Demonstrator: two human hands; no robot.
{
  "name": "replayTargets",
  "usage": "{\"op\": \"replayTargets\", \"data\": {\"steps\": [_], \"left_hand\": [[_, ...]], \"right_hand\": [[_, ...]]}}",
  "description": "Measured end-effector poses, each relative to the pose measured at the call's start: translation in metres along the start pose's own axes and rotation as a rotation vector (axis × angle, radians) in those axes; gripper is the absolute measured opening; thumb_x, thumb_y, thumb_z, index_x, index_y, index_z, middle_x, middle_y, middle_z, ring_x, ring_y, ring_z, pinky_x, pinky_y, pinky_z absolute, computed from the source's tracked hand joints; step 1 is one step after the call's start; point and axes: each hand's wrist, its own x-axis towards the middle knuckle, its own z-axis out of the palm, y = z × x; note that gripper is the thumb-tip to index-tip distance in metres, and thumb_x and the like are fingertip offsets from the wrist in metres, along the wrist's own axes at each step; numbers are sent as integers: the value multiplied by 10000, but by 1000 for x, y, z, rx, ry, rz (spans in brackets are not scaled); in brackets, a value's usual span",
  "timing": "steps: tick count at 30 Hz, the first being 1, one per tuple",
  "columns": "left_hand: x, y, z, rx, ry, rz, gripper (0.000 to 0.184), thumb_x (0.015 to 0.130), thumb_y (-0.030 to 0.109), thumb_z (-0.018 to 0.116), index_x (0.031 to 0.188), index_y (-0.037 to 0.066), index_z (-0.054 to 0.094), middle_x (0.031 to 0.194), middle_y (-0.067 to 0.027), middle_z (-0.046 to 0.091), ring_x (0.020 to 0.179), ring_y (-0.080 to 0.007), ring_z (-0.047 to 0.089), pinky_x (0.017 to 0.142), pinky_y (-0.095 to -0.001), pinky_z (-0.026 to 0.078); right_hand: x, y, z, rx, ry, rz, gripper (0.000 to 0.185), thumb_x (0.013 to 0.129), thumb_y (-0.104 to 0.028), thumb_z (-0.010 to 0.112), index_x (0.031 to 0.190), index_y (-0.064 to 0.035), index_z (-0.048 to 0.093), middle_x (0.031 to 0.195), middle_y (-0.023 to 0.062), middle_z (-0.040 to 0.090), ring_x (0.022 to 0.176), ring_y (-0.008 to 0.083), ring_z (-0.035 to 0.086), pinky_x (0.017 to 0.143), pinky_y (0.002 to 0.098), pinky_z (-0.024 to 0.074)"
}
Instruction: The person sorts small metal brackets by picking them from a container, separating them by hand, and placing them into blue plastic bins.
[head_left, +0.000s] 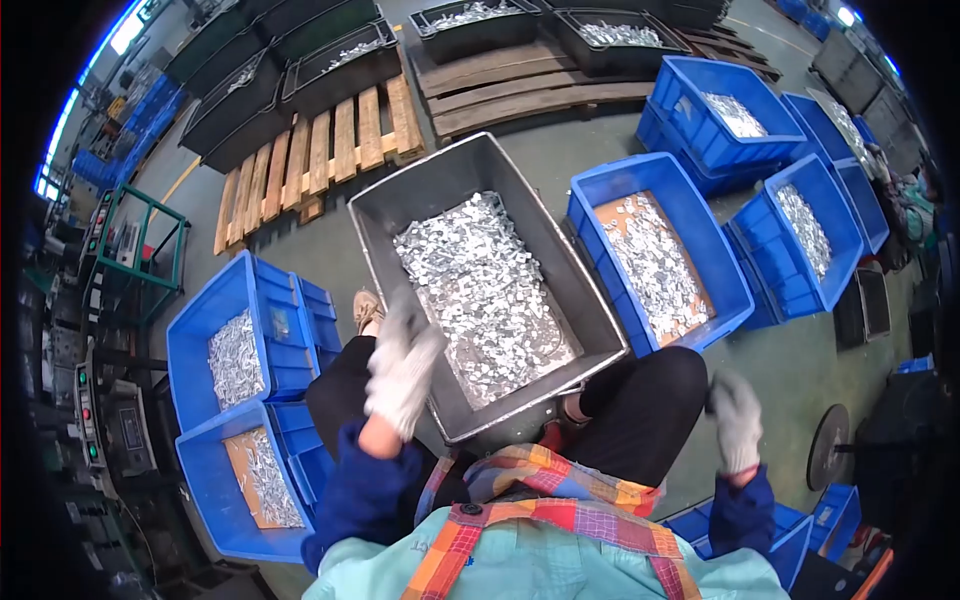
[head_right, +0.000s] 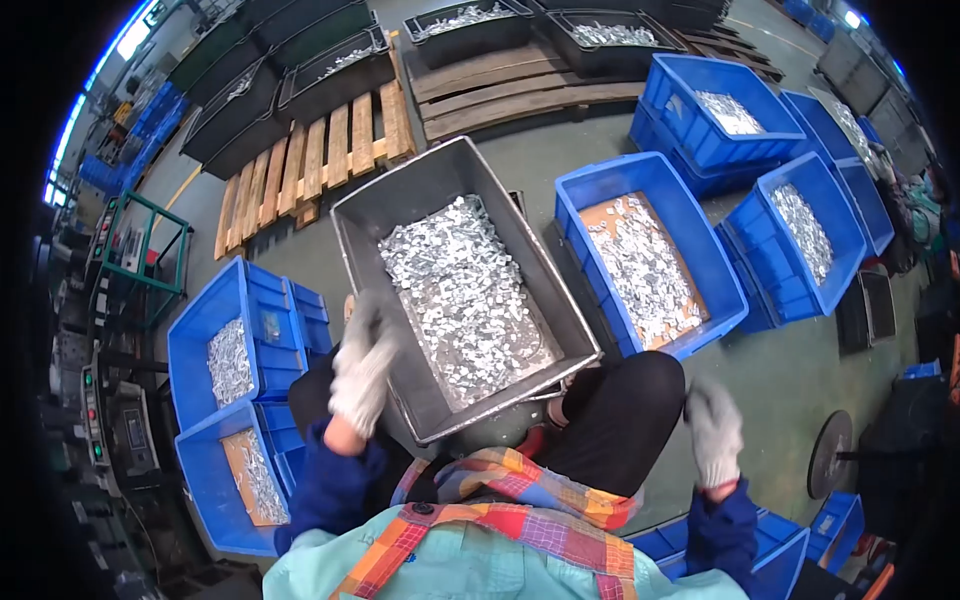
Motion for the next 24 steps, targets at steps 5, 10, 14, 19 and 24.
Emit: {"op": "replayTargets", "data": {"steps": [5,10,14,19,24], "left_hand": [[132,-39,81,186,-27,-243,1045,797,567,708,1608,107,238,1615,-350,173,1490,-487,249,1210,-455,284],[217,-93,123,456,134,-588,1070,778,676,697,1621,251,192,1646,-288,77,1500,-487,179,1199,-564,250],[259,-131,138,623,227,-440,979,826,669,634,1606,207,263,1647,-245,161,1495,-471,216,1192,-541,286],[284,-126,157,623,242,-232,750,884,606,569,1479,152,516,1534,-215,448,1403,-404,429,1157,-484,355],[270,-89,201,659,31,7,635,885,547,608,1408,185,604,1491,-245,476,1354,-430,468,1137,-515,366]], "right_hand": [[55,-164,111,37,-85,-738,243,951,-16,583,1173,39,665,1026,122,712,892,210,688,805,310,555],[65,-190,231,4,-240,-1281,372,843,-150,745,1190,-46,665,990,132,702,889,289,699,764,383,576],[55,-154,248,-376,-888,-950,190,909,-213,637,1027,-65,621,792,116,647,745,318,697,611,441,558],[76,-163,227,-267,-952,-855,207,893,-189,636,1031,-37,610,775,115,642,730,288,699,604,413,568],[91,-167,214,-181,-801,-880,190,865,-171,649,992,-33,613,739,96,616,703,261,686,576,399,555]]}}
